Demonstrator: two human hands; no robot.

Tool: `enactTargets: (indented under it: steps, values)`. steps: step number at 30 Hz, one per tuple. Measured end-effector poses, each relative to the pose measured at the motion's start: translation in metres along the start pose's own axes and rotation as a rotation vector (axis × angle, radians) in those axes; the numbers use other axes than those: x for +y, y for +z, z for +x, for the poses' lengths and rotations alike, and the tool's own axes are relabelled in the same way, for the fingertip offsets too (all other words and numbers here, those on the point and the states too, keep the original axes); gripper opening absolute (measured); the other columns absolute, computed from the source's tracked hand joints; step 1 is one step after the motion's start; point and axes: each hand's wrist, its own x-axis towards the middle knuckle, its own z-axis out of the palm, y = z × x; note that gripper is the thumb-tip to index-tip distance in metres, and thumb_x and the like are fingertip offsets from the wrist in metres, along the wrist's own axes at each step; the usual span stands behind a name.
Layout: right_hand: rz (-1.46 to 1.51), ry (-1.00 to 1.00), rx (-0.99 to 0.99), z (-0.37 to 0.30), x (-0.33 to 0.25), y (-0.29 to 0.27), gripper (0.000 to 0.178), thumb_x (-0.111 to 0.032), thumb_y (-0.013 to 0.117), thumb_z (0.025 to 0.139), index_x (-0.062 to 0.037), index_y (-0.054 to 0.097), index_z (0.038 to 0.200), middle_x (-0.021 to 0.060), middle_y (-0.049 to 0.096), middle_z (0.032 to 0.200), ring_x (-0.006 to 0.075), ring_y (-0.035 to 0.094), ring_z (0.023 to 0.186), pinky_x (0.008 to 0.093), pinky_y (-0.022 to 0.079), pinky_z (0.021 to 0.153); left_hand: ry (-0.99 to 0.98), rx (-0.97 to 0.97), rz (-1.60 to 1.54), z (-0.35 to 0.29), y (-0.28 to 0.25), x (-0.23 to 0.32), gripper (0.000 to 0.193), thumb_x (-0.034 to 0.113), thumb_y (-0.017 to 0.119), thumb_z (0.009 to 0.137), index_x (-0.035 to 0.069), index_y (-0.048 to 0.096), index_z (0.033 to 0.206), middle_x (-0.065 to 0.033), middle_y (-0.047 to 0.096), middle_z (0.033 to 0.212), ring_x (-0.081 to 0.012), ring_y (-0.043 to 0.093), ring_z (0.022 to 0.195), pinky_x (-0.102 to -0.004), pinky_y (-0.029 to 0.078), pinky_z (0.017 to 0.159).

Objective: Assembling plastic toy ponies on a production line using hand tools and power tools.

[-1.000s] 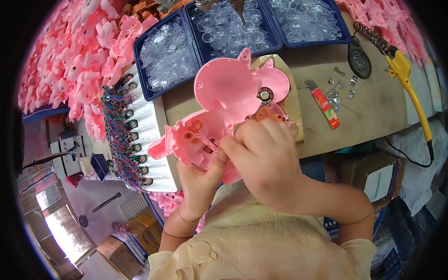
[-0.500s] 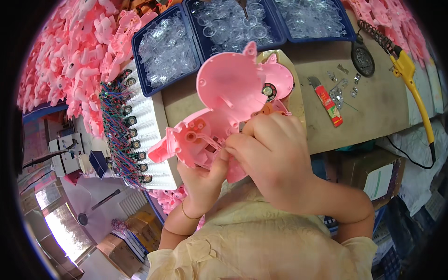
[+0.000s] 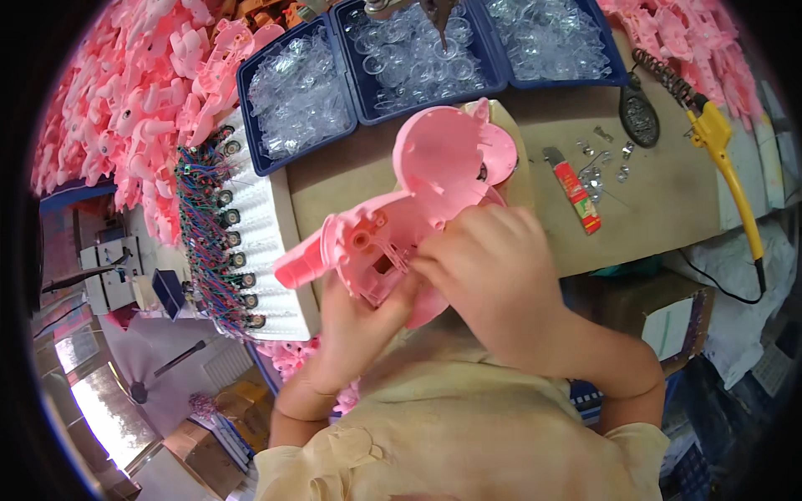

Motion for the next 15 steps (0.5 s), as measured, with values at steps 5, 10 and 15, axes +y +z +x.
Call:
enactTargets:
  steps: [5,10,15]
  values:
    - [0.131,0.081,0.064,0.039,0.017,-0.075,0.015,-0.003,0.06,0.074,-0.0009,0.062,0.089,0.0124,0.06,0.095,0.0278,0.057,0.088,0.0356,0.045,0.078,0.025,-0.25,0.137,0.028,-0.039,0.032,0.028,0.008,0.062,0.074,0.0,0.058,0.101,-0.0127,0.059,0.087,-0.0277,0.06,0.081,-0.0338,0.048,0.071]
    - [0.442,0.133,-0.969,0.094,0.011,-0.061,0.038,-0.013,0.065,0.072,-0.0013,0.056,0.107,0.0126,0.061,0.094,0.0249,0.058,0.088,0.0314,0.046,0.076,0.821,-0.019,0.81,0.036,-0.032,0.053,0.033,0.011,0.063,0.069,0.004,0.061,0.101,-0.0067,0.061,0.095,-0.0228,0.06,0.088,-0.0336,0.05,0.074]
    - [0.34,0.426,-0.947,0.088,0.003,-0.064,0.05,-0.017,0.068,0.072,0.0016,0.05,0.115,0.0092,0.059,0.092,0.0176,0.059,0.078,0.0287,0.049,0.071,1.025,0.473,0.789,0.012,-0.026,0.0,0.023,0.017,0.06,0.076,0.003,0.06,0.094,-0.0066,0.06,0.099,-0.0222,0.058,0.093,-0.0294,0.047,0.078]
